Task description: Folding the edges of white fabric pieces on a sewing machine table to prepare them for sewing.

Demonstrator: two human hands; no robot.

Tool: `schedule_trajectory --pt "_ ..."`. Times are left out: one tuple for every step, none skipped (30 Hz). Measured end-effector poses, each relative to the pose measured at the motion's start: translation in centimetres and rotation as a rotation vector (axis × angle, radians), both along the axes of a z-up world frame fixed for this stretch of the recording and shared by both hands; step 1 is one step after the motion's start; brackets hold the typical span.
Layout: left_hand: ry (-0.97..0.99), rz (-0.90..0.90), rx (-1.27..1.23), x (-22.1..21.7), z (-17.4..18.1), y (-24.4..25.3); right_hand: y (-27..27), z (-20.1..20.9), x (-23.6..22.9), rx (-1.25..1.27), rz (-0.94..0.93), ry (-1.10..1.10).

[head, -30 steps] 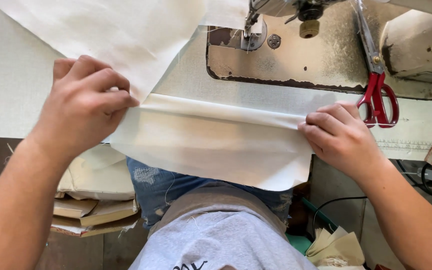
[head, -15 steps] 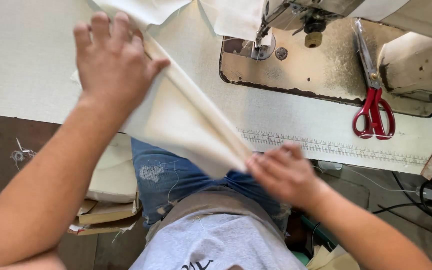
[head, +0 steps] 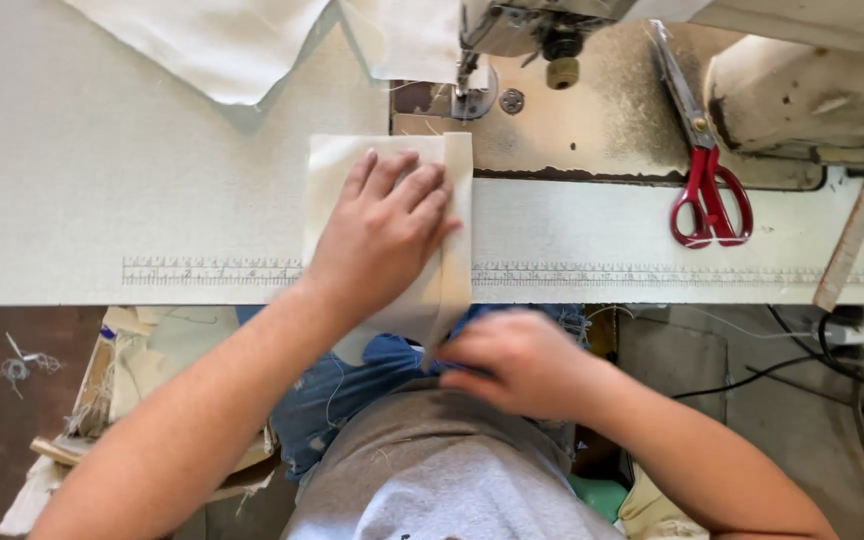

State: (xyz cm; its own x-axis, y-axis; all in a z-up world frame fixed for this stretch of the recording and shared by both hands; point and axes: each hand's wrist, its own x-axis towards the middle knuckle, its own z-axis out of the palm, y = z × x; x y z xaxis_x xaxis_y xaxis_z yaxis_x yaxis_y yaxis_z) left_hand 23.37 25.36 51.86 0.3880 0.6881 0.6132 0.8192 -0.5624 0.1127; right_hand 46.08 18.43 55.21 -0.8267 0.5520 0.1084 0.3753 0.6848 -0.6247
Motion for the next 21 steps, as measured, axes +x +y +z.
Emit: schedule_trajectory --pt "0.000 -0.017 -0.001 -0.3 -0.1 0.4 1.3 0.7 0.1 -0.001 -0.017 0.000" --pt "0.028 -0.031 -0.019 -0.3 -0.3 0.9 2.7 1.5 0.4 0.191 -0.167 0.061" --pt "0.057 -0.045 -0.037 -0.4 -0.4 1.5 4.1 2.3 0.8 0.386 -0.315 0.119" --pt "0.055 -0.063 -0.035 -0.4 -0.3 1.8 5.5 2.3 0.6 0.388 -0.332 0.114" --pt "0.076 -0.054 -0.038 -0.5 -0.2 2.1 7.1 2.2 0.3 0.535 -0.385 0.053" --pt "0.100 -0.037 -0.041 -0.7 -0.2 2.4 8.8 2.1 0.0 0.679 -0.428 -0.006" --pt "0.100 -0.048 -0.041 -0.5 -0.1 2.5 9.3 1.4 0.1 0.678 -0.438 -0.009" --pt "0.098 -0.048 -0.063 -0.5 -0.1 2.6 9.9 0.6 -0.1 0.641 -0.413 -0.110" --pt "0.095 -0.048 -0.085 -0.6 -0.1 2.7 10.5 -0.2 -0.3 0.602 -0.386 -0.211" --pt "0.098 -0.046 -0.089 -0.7 0.2 2.7 10.8 -0.1 -0.2 0.598 -0.384 -0.208" --pt "0.086 -0.050 -0.135 -0.9 0.4 2.8 11.2 0.0 -0.2 0.546 -0.370 -0.243" --pt "0.071 -0.053 -0.181 -0.9 0.5 2.8 11.5 0.1 0.0 0.494 -0.352 -0.281" --pt "0.070 -0.049 -0.185 -0.9 1.1 3.0 11.9 0.6 0.0 0.490 -0.347 -0.281" --pt "0.091 -0.060 -0.219 -1.0 1.6 3.2 12.3 1.1 0.0 0.468 -0.297 -0.286" --pt "0.112 -0.071 -0.253 -1.0 2.1 3.3 12.7 1.7 0.1 0.446 -0.246 -0.291" --pt "0.113 -0.072 -0.255 -1.0 2.2 3.6 13.1 1.7 0.1 0.443 -0.247 -0.291" --pt "0.132 -0.055 -0.214 -1.0 2.2 3.9 13.5 1.7 0.2 0.410 -0.241 -0.302" --pt "0.151 -0.037 -0.172 -0.9 2.3 4.1 13.9 1.8 0.3 0.378 -0.235 -0.312" --pt "0.152 -0.039 -0.174 -0.9 2.3 4.4 14.4 1.7 0.5 0.376 -0.236 -0.312" --pt "0.167 -0.033 -0.169 -0.9 2.3 4.7 14.8 1.6 0.7 0.385 -0.228 -0.309" --pt "0.182 -0.027 -0.164 -0.8 2.3 4.9 15.2 1.5 0.8 0.394 -0.220 -0.307"
